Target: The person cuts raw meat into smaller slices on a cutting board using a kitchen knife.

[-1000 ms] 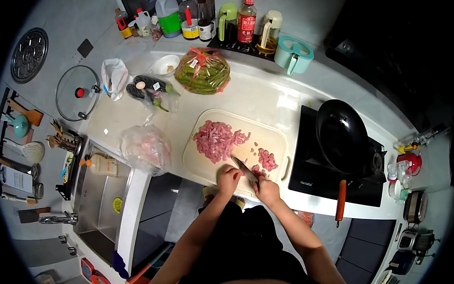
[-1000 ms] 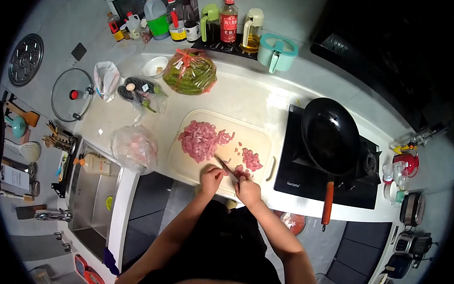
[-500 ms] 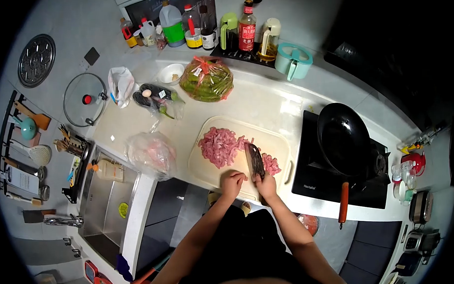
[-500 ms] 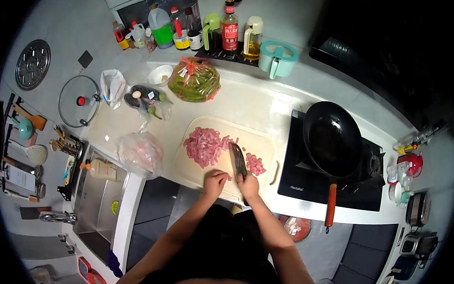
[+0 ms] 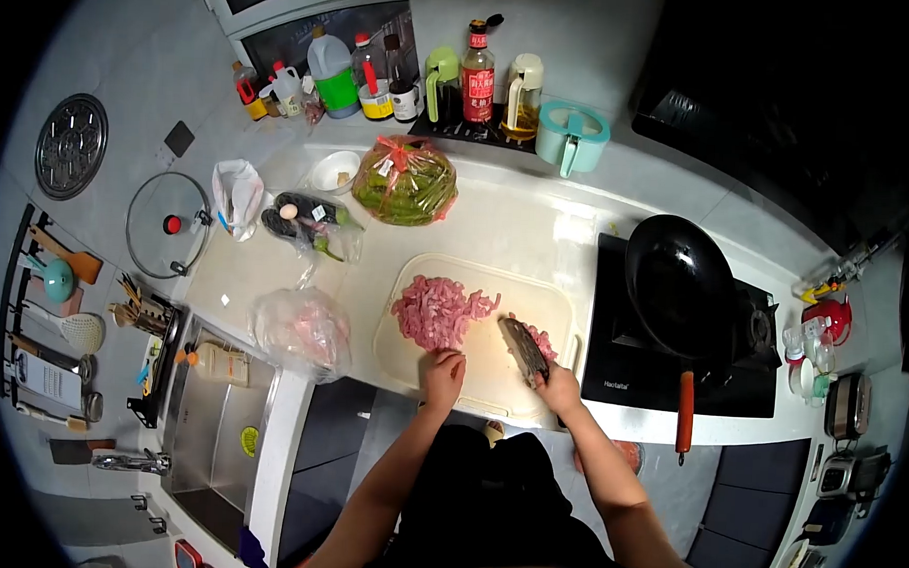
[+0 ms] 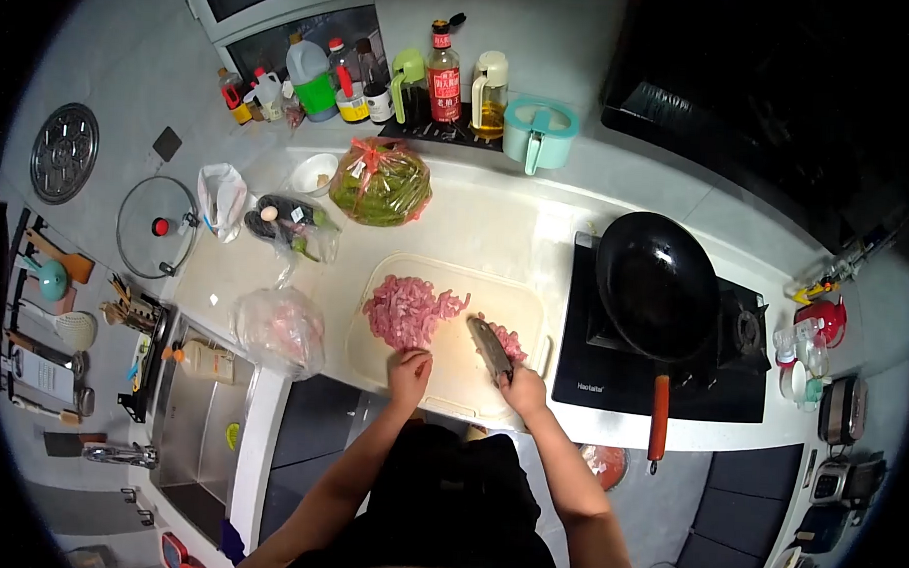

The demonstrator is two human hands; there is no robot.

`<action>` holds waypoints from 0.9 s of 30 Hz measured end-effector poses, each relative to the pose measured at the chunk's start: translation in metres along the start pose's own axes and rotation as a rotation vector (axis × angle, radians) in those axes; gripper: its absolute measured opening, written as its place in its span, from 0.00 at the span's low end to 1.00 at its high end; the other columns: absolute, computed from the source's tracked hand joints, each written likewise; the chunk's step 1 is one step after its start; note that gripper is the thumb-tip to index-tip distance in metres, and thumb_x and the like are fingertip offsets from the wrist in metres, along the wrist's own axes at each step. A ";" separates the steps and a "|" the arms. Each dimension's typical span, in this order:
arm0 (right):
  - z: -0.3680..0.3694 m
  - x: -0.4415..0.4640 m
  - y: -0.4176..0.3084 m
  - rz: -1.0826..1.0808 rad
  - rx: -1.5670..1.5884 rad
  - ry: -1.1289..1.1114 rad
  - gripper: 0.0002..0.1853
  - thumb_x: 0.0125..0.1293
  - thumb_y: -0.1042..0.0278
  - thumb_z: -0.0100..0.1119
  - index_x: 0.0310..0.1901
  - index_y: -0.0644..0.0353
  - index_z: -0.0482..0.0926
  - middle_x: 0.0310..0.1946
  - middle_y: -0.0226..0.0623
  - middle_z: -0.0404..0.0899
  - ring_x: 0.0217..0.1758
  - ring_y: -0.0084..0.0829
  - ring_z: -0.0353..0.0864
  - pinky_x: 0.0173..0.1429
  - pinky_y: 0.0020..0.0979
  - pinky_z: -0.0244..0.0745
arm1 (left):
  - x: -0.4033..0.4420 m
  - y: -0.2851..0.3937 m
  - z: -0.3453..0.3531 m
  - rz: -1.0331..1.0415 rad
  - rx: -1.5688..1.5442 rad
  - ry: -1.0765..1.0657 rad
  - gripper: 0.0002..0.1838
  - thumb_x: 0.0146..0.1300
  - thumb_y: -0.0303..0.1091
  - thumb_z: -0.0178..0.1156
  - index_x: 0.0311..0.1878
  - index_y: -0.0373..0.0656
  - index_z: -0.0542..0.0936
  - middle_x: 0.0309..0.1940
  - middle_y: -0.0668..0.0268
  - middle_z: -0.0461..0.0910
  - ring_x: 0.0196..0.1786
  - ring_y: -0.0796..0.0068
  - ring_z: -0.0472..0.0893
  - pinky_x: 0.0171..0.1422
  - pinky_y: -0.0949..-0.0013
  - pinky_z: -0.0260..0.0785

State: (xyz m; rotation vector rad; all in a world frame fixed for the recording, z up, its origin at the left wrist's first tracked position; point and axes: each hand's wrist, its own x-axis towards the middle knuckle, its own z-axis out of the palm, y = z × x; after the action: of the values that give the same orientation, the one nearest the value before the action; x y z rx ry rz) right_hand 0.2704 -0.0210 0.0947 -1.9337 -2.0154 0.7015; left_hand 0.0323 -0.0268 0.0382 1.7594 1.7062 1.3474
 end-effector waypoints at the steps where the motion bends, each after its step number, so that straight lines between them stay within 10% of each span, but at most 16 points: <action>1: -0.002 0.002 -0.001 0.056 0.049 0.037 0.17 0.57 0.60 0.56 0.42 0.65 0.77 0.24 0.52 0.79 0.30 0.49 0.81 0.40 0.43 0.76 | 0.008 0.000 0.001 0.018 0.024 -0.020 0.06 0.54 0.26 0.62 0.36 0.38 0.81 0.35 0.59 0.80 0.33 0.63 0.81 0.37 0.68 0.73; 9: 0.032 -0.005 -0.002 0.166 0.592 0.109 0.08 0.63 0.70 0.52 0.35 0.69 0.73 0.16 0.35 0.73 0.12 0.26 0.72 0.17 0.28 0.68 | 0.108 0.003 0.060 0.236 0.102 -0.144 0.09 0.57 0.29 0.58 0.41 0.41 0.79 0.42 0.56 0.77 0.45 0.53 0.76 0.50 0.59 0.70; 10: 0.030 -0.008 -0.006 0.302 0.629 0.071 0.12 0.57 0.66 0.55 0.38 0.65 0.78 0.21 0.49 0.78 0.25 0.44 0.80 0.34 0.39 0.74 | 0.115 0.004 0.068 0.200 0.185 -0.195 0.09 0.57 0.30 0.57 0.42 0.42 0.79 0.43 0.56 0.77 0.46 0.53 0.74 0.51 0.60 0.69; 15: 0.024 -0.012 -0.015 0.368 0.698 0.104 0.10 0.59 0.68 0.54 0.36 0.67 0.77 0.17 0.46 0.76 0.16 0.37 0.78 0.26 0.36 0.73 | 0.112 -0.008 0.084 0.218 0.553 -0.444 0.14 0.56 0.28 0.53 0.46 0.47 0.78 0.44 0.57 0.74 0.49 0.55 0.70 0.57 0.60 0.63; 27: 0.017 0.000 -0.017 0.312 0.639 0.029 0.12 0.58 0.67 0.54 0.40 0.65 0.76 0.19 0.47 0.77 0.18 0.40 0.79 0.28 0.38 0.74 | 0.032 0.023 0.010 0.384 -0.010 -0.212 0.12 0.51 0.27 0.60 0.41 0.46 0.80 0.39 0.63 0.76 0.43 0.59 0.76 0.46 0.59 0.69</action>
State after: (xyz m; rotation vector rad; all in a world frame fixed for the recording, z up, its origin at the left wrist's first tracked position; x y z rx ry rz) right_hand 0.2469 -0.0233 0.0888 -1.8354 -1.2491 1.2026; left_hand 0.0482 0.0007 0.0635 2.2166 1.2922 1.2505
